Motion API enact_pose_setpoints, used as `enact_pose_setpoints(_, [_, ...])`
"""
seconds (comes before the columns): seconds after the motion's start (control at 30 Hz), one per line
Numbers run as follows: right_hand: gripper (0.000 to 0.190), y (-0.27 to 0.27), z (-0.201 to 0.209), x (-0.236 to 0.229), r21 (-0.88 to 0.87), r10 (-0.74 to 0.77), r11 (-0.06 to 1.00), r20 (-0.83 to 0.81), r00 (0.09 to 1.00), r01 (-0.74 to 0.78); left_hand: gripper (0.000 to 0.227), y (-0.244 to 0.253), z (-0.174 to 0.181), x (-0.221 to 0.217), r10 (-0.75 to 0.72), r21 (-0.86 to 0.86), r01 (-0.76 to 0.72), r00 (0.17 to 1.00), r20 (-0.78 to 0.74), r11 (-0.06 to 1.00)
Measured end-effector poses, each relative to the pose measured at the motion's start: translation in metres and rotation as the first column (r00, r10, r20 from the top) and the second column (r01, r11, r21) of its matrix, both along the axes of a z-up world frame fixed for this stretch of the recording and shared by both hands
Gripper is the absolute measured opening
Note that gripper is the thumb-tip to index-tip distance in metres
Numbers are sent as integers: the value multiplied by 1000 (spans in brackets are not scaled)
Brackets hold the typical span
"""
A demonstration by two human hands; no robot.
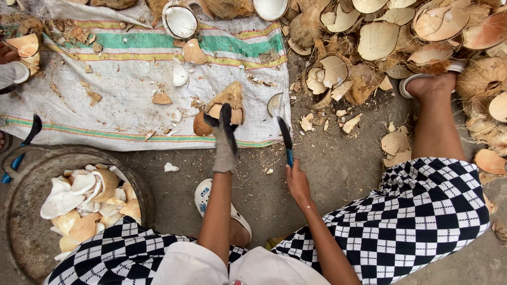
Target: The person uses a curved blade to scrape the white meat out of coconut shell halves by hand and places the pieces into a large bowl.
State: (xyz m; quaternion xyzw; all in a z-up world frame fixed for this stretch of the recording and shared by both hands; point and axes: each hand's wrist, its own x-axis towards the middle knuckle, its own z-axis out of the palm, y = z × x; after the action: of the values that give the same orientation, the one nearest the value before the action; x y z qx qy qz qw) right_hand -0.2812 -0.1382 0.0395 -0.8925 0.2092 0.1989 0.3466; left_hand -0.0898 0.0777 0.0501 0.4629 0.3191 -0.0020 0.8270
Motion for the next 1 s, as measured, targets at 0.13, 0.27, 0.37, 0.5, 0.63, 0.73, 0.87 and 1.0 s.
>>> enact_pose_setpoints(0.13, [38,10,48,-6,449,-439,828,143,887,337,107,8,-7,6,-70,112,60,994,84,992])
enact_pose_setpoints(0.27, [37,1,50,11,441,-305,863,67,950,246,115,-23,40,-18,-170,559,230,973,-158,796])
enact_pose_setpoints(0.37, [34,-2,37,15,144,36,988,182,983,-63,118,-40,90,-50,-270,869,492,844,-462,51])
enact_pose_setpoints(0.5, [36,-3,41,2,358,-181,926,135,974,122,106,-48,88,-48,-447,892,383,772,-453,-242])
enact_pose_setpoints(0.63, [33,1,56,-7,405,-151,904,-1,988,139,90,-37,26,-33,-724,919,351,585,-366,-180])
enact_pose_setpoints(0.73, [36,7,70,-12,498,-233,843,-2,972,203,74,-21,-15,-36,-608,807,48,632,-480,-588])
enact_pose_setpoints(0.87, [30,5,73,-17,495,-217,838,-87,972,231,72,-23,-7,-8,-634,797,568,544,-550,-205])
enact_pose_setpoints(1.0, [28,5,62,-28,626,-281,712,-163,946,319,69,-51,44,14,-549,693,567,439,-711,-445])
